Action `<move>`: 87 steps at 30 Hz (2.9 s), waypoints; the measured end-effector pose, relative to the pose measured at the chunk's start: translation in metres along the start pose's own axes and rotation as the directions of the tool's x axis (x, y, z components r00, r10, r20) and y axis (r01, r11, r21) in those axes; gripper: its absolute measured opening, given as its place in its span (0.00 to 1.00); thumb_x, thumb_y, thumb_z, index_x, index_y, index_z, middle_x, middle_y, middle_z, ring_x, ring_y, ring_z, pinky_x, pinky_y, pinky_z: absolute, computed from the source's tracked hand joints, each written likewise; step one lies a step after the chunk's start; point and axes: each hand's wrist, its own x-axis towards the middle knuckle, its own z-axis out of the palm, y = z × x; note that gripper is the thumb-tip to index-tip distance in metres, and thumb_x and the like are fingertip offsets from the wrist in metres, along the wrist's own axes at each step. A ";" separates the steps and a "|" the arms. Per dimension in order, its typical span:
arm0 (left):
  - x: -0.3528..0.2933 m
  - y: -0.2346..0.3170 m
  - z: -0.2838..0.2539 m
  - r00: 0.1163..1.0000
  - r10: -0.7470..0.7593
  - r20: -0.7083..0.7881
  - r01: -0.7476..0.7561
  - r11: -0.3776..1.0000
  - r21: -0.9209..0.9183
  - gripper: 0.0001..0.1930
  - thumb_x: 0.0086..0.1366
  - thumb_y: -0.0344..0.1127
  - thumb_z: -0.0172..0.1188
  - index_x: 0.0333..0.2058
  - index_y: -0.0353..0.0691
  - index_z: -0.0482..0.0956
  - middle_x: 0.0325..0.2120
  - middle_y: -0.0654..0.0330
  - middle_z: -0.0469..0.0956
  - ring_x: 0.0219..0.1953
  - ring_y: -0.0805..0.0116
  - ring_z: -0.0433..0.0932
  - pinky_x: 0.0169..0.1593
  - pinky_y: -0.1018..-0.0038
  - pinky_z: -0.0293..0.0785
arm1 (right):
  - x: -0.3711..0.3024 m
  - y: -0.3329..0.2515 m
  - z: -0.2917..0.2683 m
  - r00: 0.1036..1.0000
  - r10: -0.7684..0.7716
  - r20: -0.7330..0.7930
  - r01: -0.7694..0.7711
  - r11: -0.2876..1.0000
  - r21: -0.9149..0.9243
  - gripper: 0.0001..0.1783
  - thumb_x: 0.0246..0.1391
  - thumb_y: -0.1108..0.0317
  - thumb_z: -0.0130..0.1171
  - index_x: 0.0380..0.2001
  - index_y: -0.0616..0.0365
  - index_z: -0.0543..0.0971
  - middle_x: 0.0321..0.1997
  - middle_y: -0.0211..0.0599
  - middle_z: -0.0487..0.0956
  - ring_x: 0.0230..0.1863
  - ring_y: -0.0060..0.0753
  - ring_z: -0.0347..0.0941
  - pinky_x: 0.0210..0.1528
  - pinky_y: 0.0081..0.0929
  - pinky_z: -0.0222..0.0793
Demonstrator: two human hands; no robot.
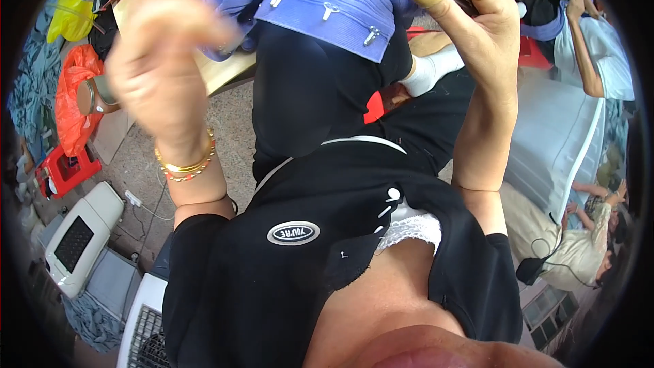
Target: Trimming excess threads from blue garments using small scissors.
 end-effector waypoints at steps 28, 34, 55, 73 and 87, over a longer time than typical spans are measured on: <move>0.018 0.015 0.073 0.935 0.107 0.339 -0.311 0.708 0.634 0.08 0.56 0.30 0.69 0.35 0.45 0.82 0.34 0.67 0.82 0.39 0.69 0.79 0.46 0.73 0.66 | -0.032 0.043 -0.010 0.851 -0.523 0.049 0.518 0.821 -0.239 0.20 0.46 0.65 0.73 0.44 0.56 0.85 0.22 0.31 0.71 0.23 0.29 0.66 0.28 0.26 0.57; 0.015 0.012 0.073 0.954 0.091 0.287 -0.257 0.743 0.618 0.07 0.57 0.29 0.69 0.34 0.44 0.81 0.34 0.66 0.82 0.39 0.68 0.78 0.46 0.73 0.66 | -0.032 0.047 -0.012 0.860 -0.509 -0.026 0.505 0.858 -0.093 0.19 0.46 0.67 0.73 0.43 0.59 0.84 0.22 0.32 0.71 0.23 0.29 0.66 0.28 0.27 0.57; 0.018 0.017 0.062 0.909 -0.028 0.416 -0.219 0.817 0.533 0.26 0.48 0.33 0.75 0.49 0.41 0.81 0.51 0.55 0.75 0.53 0.58 0.74 0.55 0.66 0.70 | -0.036 0.065 -0.009 0.979 -0.140 -0.147 0.167 0.967 0.193 0.15 0.53 0.76 0.68 0.45 0.62 0.83 0.32 0.26 0.77 0.29 0.15 0.67 0.31 0.17 0.61; 0.064 0.025 0.101 0.793 -0.577 0.196 0.607 0.715 -0.347 0.09 0.69 0.30 0.59 0.44 0.33 0.82 0.38 0.64 0.82 0.42 0.79 0.77 0.51 0.82 0.69 | -0.050 0.052 -0.038 0.753 -0.566 -0.337 0.554 0.821 -0.140 0.21 0.47 0.74 0.72 0.47 0.61 0.83 0.31 0.25 0.72 0.27 0.14 0.63 0.29 0.14 0.58; 0.077 0.019 0.127 0.645 -0.580 0.497 0.690 0.722 -0.054 0.13 0.69 0.32 0.58 0.48 0.32 0.80 0.42 0.64 0.81 0.46 0.79 0.76 0.55 0.80 0.67 | -0.038 0.044 -0.045 0.961 0.141 -0.238 0.079 0.686 0.724 0.06 0.58 0.70 0.64 0.34 0.61 0.80 0.26 0.23 0.74 0.28 0.14 0.66 0.31 0.14 0.60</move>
